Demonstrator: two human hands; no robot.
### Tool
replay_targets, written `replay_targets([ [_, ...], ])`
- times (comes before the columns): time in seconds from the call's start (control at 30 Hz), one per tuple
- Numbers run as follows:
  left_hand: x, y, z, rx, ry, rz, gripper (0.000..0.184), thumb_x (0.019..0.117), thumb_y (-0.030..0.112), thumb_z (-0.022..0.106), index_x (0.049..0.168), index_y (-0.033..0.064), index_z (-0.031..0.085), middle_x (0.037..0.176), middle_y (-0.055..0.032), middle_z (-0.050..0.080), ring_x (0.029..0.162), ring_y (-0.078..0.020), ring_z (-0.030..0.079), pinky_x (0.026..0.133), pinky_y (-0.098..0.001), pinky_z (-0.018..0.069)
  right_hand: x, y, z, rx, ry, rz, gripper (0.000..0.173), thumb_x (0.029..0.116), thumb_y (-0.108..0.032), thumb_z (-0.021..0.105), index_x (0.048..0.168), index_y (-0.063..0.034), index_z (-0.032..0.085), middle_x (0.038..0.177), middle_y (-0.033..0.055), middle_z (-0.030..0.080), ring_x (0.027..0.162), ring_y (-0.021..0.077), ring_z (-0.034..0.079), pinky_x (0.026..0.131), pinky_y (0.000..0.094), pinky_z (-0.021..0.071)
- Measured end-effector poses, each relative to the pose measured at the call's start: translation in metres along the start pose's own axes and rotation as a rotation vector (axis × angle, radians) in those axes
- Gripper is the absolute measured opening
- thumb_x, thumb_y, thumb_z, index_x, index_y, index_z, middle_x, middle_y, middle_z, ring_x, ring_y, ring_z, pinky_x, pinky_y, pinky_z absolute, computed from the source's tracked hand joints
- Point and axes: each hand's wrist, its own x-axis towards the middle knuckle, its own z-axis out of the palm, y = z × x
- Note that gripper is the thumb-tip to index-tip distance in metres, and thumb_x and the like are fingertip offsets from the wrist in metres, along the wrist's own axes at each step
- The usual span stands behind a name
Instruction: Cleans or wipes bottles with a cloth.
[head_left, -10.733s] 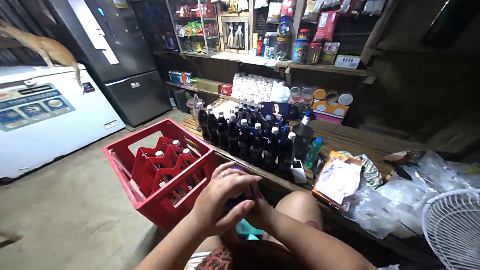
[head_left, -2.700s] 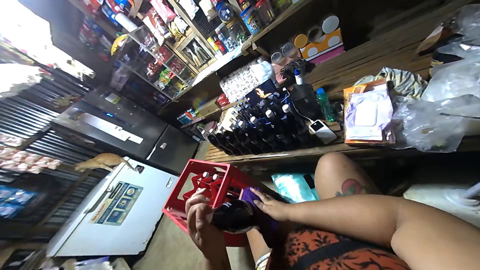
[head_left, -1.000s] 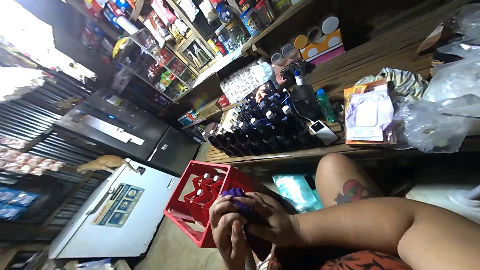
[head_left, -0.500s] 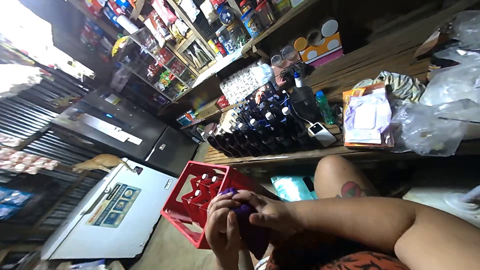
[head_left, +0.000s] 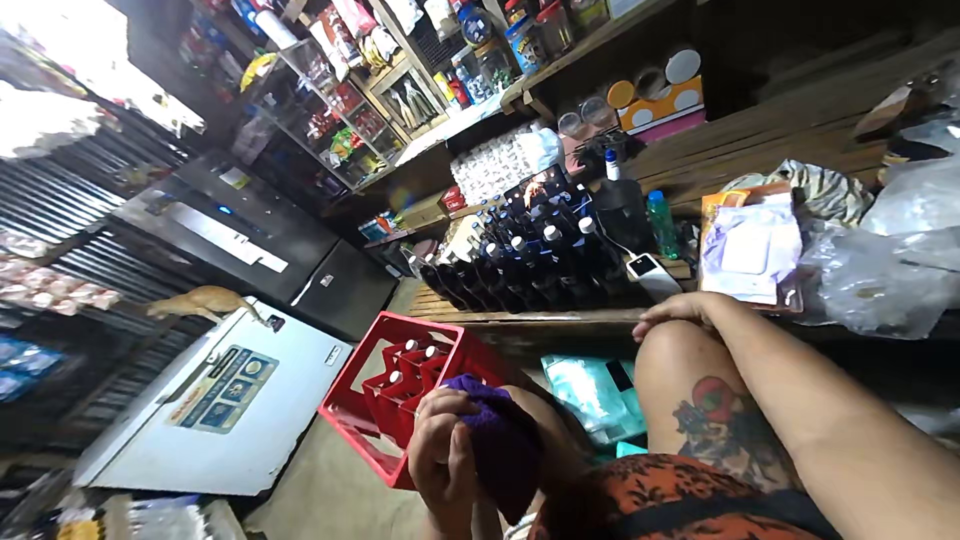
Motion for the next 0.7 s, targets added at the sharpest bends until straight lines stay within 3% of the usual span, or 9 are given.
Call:
replay_targets([
  [0.1,0.003,0.000,0.003,-0.008,-0.005,-0.002,0.022,0.1064,0.034,0.051,0.092,0.0235,0.064,0.099,0.0096,0.071,0.107,-0.0111,0.066,0.102,-0.0316,0.0504,0.006,-0.002,0.015,-0.234,0.144,0.136,0.053,0.1047,-0.038,0.053,0.139,0.0020,0.056,0.142,0.0198,0.057,0.135,0.0287,0.052,0.115,0.0488,0.0363],
  [0.2,0.004,0.000,0.004,-0.002,-0.011,-0.001,0.022,0.1064,0.034,0.050,0.093,0.0241,0.064,0.099,0.0102,0.070,0.107,-0.0104,0.066,0.103,-0.0314,0.0502,0.016,-0.006,-0.007,-0.125,-0.081,0.042,0.055,0.1068,-0.040,0.050,0.142,0.0028,0.053,0.142,0.0215,0.056,0.135,0.0278,0.052,0.114,0.0484,0.0368],
  [0.27,0.004,-0.001,0.003,-0.002,-0.010,-0.004,0.021,0.1065,0.034,0.050,0.094,0.0240,0.064,0.099,0.0103,0.071,0.107,-0.0101,0.066,0.103,-0.0309,0.0499,0.001,-0.021,-0.001,0.015,-0.114,-0.001,0.048,0.1103,-0.038,0.039,0.134,-0.0007,0.058,0.125,0.0138,0.065,0.113,0.0184,0.061,0.101,0.0393,0.0449],
  [0.33,0.004,-0.001,0.002,-0.004,-0.014,-0.008,0.021,0.1062,0.034,0.051,0.094,0.0240,0.064,0.099,0.0101,0.071,0.107,-0.0103,0.066,0.103,-0.0310,0.0501,-0.012,-0.035,0.003,0.174,-0.159,-0.194,0.052,0.1115,-0.039,0.029,0.125,-0.0002,0.061,0.098,0.0123,0.071,0.086,0.0200,0.068,0.084,0.0393,0.0550],
  [0.4,0.004,-0.002,0.001,-0.014,-0.018,-0.018,0.020,0.1062,0.034,0.051,0.094,0.0244,0.064,0.099,0.0103,0.071,0.107,-0.0103,0.066,0.103,-0.0308,0.0502,-0.033,-0.057,0.009,0.308,-0.186,-0.560,0.058,0.1062,-0.041,0.023,0.140,-0.0059,0.054,0.087,0.0057,0.072,0.076,0.0167,0.071,0.075,0.0350,0.0606],
  [0.43,0.004,-0.002,0.001,-0.018,-0.014,-0.021,0.021,0.1062,0.034,0.051,0.093,0.0243,0.064,0.099,0.0102,0.071,0.107,-0.0104,0.066,0.102,-0.0307,0.0503,-0.045,-0.077,0.016,0.386,-0.163,-0.702,0.058,0.1067,-0.039,0.019,0.144,-0.0063,0.050,0.091,0.0046,0.074,0.080,0.0161,0.072,0.079,0.0341,0.0605],
  [0.5,0.004,-0.002,0.001,-0.022,-0.008,-0.023,0.022,0.1064,0.034,0.050,0.092,0.0241,0.064,0.099,0.0099,0.071,0.107,-0.0108,0.066,0.102,-0.0309,0.0504,-0.063,-0.116,0.038,0.396,-0.100,-0.900,0.059,0.1052,-0.041,0.033,0.152,-0.0064,0.041,0.119,0.0108,0.072,0.104,0.0207,0.070,0.093,0.0372,0.0556],
  [0.6,0.002,-0.001,0.002,-0.029,-0.013,-0.017,0.021,0.1064,0.034,0.050,0.094,0.0244,0.064,0.101,0.0098,0.071,0.109,-0.0110,0.066,0.103,-0.0317,0.0499,-0.103,-0.154,0.092,0.178,-0.113,-1.057,0.068,0.0997,-0.031,0.055,0.160,-0.0098,0.029,0.157,0.0119,0.044,0.138,0.0188,0.048,0.109,0.0373,0.0436],
  [0.7,0.000,0.002,0.005,-0.032,-0.030,0.005,0.019,0.1064,0.033,0.051,0.095,0.0239,0.064,0.102,0.0091,0.071,0.110,-0.0119,0.066,0.104,-0.0332,0.0499,-0.128,-0.157,0.151,-0.024,-0.162,-1.239,0.094,0.0914,-0.037,0.068,0.164,-0.0066,0.016,0.169,0.0170,0.017,0.153,0.0251,0.027,0.120,0.0438,0.0314],
])
